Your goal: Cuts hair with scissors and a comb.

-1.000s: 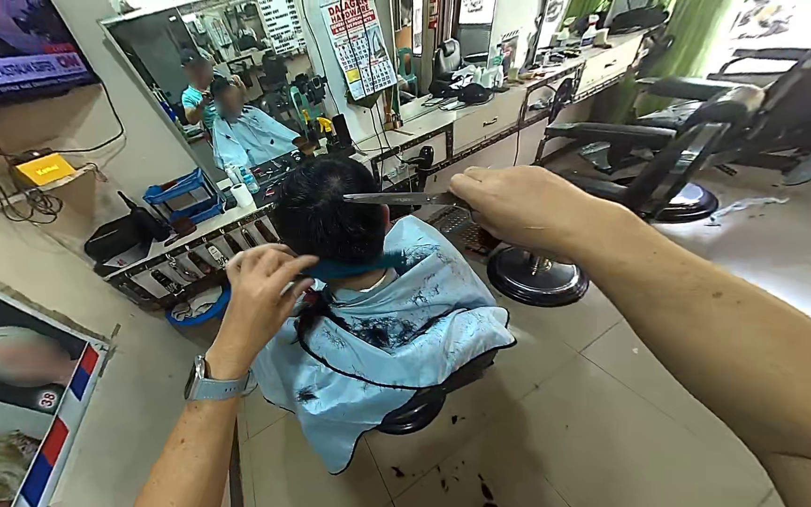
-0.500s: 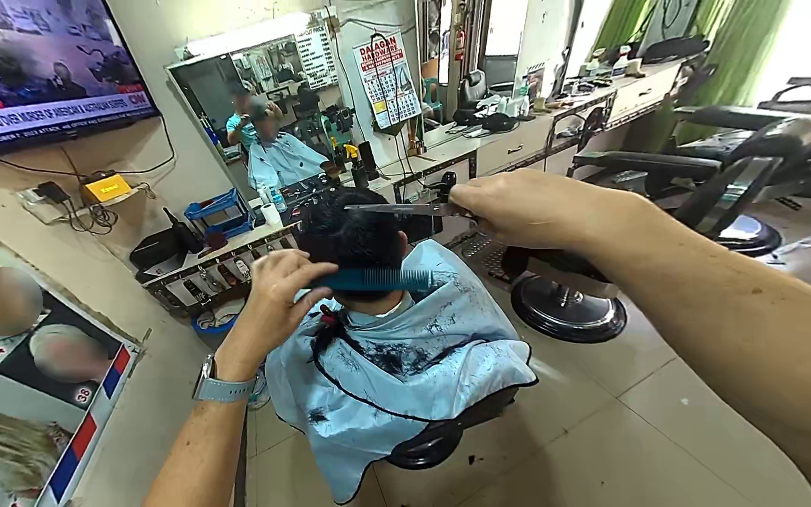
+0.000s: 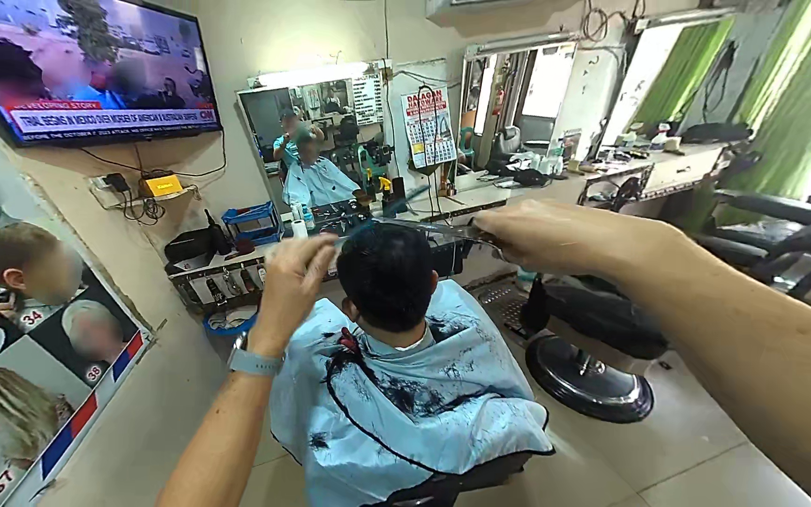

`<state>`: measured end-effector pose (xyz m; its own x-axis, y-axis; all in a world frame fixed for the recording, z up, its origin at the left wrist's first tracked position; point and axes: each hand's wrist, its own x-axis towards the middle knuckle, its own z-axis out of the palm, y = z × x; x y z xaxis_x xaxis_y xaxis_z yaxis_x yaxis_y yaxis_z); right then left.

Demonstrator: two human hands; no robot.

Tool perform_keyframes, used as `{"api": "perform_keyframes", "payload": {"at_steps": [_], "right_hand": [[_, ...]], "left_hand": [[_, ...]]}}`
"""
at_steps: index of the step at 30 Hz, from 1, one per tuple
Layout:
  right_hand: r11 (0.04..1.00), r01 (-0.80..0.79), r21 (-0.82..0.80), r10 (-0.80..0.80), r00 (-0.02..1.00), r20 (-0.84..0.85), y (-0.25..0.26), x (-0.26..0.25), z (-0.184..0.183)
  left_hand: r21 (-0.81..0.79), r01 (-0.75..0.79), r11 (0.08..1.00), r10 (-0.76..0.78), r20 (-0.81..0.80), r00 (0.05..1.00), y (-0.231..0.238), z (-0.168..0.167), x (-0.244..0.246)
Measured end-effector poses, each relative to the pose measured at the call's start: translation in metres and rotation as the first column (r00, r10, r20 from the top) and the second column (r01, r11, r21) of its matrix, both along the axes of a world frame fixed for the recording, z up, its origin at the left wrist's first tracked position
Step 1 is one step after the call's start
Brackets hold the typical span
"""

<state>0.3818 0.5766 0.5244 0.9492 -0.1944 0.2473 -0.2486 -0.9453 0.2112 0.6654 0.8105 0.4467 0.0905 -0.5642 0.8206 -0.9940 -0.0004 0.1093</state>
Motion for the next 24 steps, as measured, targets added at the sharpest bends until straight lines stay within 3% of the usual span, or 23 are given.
{"api": "perform_keyframes", "payload": {"at_steps": [3,5,9,11,15,20,24], "right_hand": [[1.0,0.008,0.011,-0.008,1.0,-0.013,-0.003,-0.019,0.024],[0.998,0.052,0.045,-0.05,0.997,-0.051,-0.005,-0.027,0.036],[0.994,0.076,0.074,-0.073,0.997,-0.038,-0.009,-0.032,0.047],[0.987,0.13,0.096,-0.125,0.991,-0.054,-0.008,-0.036,0.052],[0.966,0.208,0.154,-0.191,0.975,-0.113,-0.014,-0.047,0.052],[0.908,0.344,0.24,-0.276,0.921,-0.277,-0.018,-0.042,0.042],[0.905,0.362,0.225,-0.293,0.911,-0.289,-0.013,-0.03,0.037]], "left_hand": [[0.158,0.204,0.966,-0.205,-0.011,0.979,0.001,-0.028,0.006],[0.188,0.249,0.95,-0.244,-0.05,0.969,-0.005,-0.028,0.021],[-0.068,0.03,0.997,-0.035,-0.083,0.996,-0.013,0.002,0.037],[-0.134,0.023,0.991,-0.039,-0.116,0.993,-0.011,0.01,0.03],[0.159,0.371,0.915,-0.349,-0.151,0.925,-0.015,0.001,0.038],[0.132,0.282,0.95,-0.264,-0.14,0.954,-0.045,0.01,0.059],[0.1,0.237,0.966,-0.231,-0.067,0.971,-0.059,0.025,0.057]]}}
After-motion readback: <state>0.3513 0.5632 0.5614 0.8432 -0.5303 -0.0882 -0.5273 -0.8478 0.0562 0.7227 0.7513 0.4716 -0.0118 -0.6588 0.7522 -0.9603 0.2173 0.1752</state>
